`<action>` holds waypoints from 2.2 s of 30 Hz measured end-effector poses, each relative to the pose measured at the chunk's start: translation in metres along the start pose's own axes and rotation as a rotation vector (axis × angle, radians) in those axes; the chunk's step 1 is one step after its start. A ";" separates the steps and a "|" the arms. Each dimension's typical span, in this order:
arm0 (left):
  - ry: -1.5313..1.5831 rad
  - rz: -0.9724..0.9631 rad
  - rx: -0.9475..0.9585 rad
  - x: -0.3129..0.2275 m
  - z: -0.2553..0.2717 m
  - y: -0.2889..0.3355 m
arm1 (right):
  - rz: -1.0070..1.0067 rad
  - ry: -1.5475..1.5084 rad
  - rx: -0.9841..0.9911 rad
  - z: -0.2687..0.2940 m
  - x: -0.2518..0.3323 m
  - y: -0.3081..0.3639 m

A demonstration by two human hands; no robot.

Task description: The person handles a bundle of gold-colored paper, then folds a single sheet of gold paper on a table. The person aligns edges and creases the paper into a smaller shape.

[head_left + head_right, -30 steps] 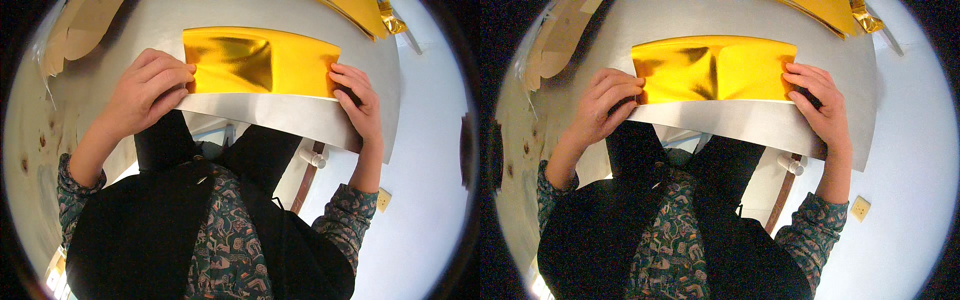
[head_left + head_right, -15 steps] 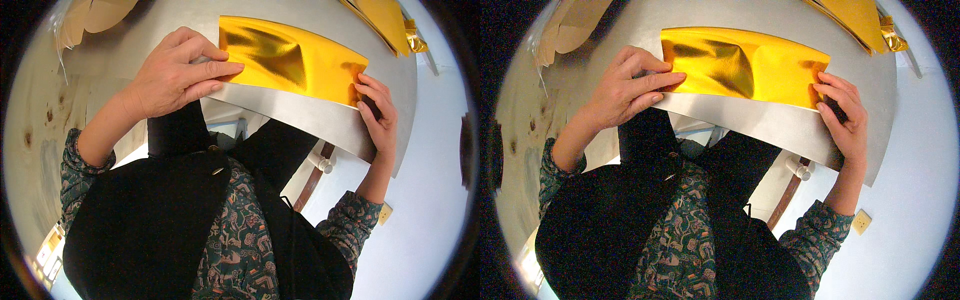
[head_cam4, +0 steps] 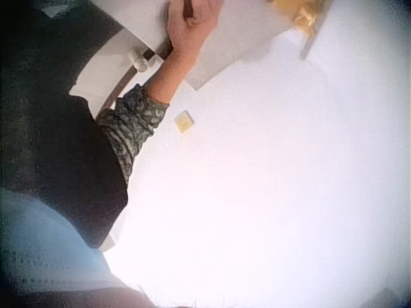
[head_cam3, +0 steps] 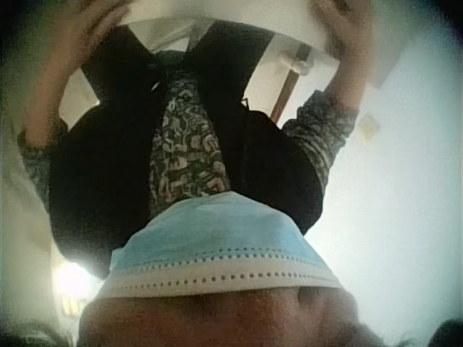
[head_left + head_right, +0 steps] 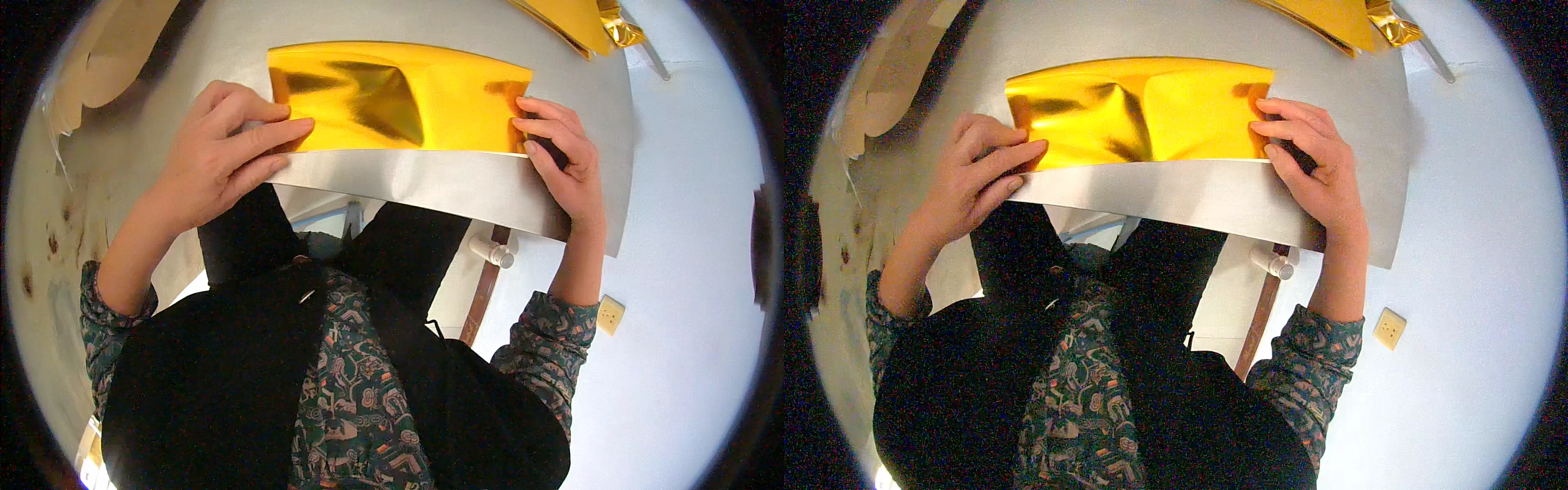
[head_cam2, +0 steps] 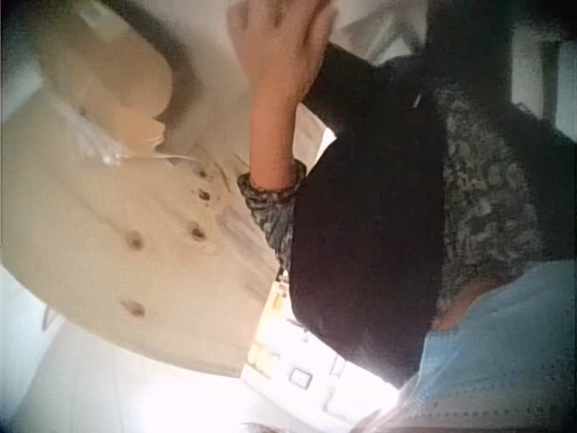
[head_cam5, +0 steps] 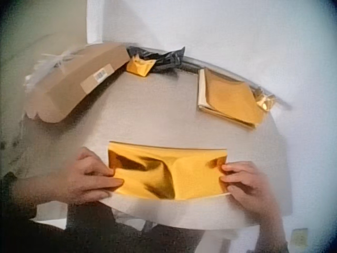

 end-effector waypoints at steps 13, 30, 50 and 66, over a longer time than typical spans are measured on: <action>-0.040 0.000 0.021 -0.006 0.008 -0.006 | 0.021 -0.035 -0.009 0.002 -0.003 -0.001; -0.045 -0.119 -0.010 -0.007 -0.008 -0.007 | -0.001 0.078 0.024 -0.003 0.003 0.013; -0.327 -0.188 0.064 -0.019 -0.029 -0.066 | -0.032 0.159 0.020 -0.010 0.008 0.021; -0.176 -0.359 -0.026 -0.005 -0.041 -0.069 | -0.030 0.122 0.042 -0.011 0.003 0.022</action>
Point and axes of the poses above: each hand's wrist, its own y-axis away from the middle knuckle, its own z-axis out of the back of the hand, x = y × z, the point moved 7 cm from there along -y, towards the middle knuckle, and after that the axes turned 7 degrees about z, right-handed, at the moved point
